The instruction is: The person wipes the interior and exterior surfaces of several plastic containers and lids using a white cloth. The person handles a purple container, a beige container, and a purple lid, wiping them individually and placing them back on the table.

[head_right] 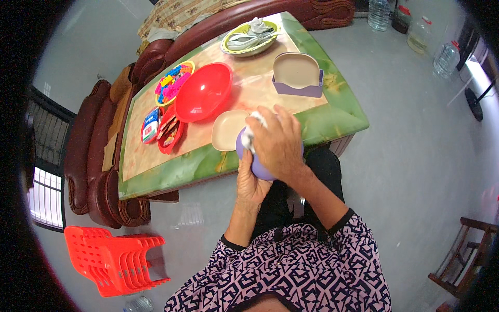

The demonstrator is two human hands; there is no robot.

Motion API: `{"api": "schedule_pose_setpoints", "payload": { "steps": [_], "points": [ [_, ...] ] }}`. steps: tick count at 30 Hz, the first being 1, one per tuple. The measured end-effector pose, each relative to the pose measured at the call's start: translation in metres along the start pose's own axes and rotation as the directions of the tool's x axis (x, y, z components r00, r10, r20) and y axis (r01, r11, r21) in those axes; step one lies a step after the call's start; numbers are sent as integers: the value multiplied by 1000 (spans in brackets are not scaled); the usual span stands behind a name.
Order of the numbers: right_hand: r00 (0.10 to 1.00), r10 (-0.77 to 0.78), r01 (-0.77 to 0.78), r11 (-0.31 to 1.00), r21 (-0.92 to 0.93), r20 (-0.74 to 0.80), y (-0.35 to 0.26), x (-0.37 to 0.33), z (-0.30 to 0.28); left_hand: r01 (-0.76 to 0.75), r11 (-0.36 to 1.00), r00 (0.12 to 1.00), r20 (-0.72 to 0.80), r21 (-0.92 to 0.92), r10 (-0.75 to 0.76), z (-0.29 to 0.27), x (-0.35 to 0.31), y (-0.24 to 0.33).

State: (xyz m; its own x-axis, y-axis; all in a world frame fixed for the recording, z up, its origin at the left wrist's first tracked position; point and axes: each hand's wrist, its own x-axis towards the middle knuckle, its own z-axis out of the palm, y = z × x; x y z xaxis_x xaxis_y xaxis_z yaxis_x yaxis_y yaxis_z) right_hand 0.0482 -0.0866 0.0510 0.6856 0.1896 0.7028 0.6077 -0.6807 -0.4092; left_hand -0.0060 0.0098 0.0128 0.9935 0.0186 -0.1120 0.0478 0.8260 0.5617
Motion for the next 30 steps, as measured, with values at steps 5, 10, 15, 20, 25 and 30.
{"api": "schedule_pose_setpoints", "payload": {
  "steps": [5, 10, 15, 20, 25, 30],
  "points": [
    [855, 415, -517, 719, 464, 309, 52, 4, 9, 15, 1000, 1000, -15, -27, -16, -3, 1, -2],
    [832, 478, -542, 592, 597, 281, 43, -27, 6, 1, 991, 1000, -26, -136, -4, -12, 11, 0],
    [972, 231, -218, 959, 184, -52, 4, -68, 13, 8, 981, 997, -70, -193, -22, -8, 17, -1],
    [984, -167, 164, 985, 50, 63, -18, -68, 4, 170, 968, 983, 101, -182, -154, -31, 10, 1],
    [980, -189, 183, 979, 94, 54, -10, -23, 7, 84, 989, 996, 8, -124, -84, -4, 1, -4],
    [982, -12, 10, 1000, 12, 186, 6, 3, 9, 111, 994, 993, -47, 2, -111, -21, 7, -14]
  ]
}}
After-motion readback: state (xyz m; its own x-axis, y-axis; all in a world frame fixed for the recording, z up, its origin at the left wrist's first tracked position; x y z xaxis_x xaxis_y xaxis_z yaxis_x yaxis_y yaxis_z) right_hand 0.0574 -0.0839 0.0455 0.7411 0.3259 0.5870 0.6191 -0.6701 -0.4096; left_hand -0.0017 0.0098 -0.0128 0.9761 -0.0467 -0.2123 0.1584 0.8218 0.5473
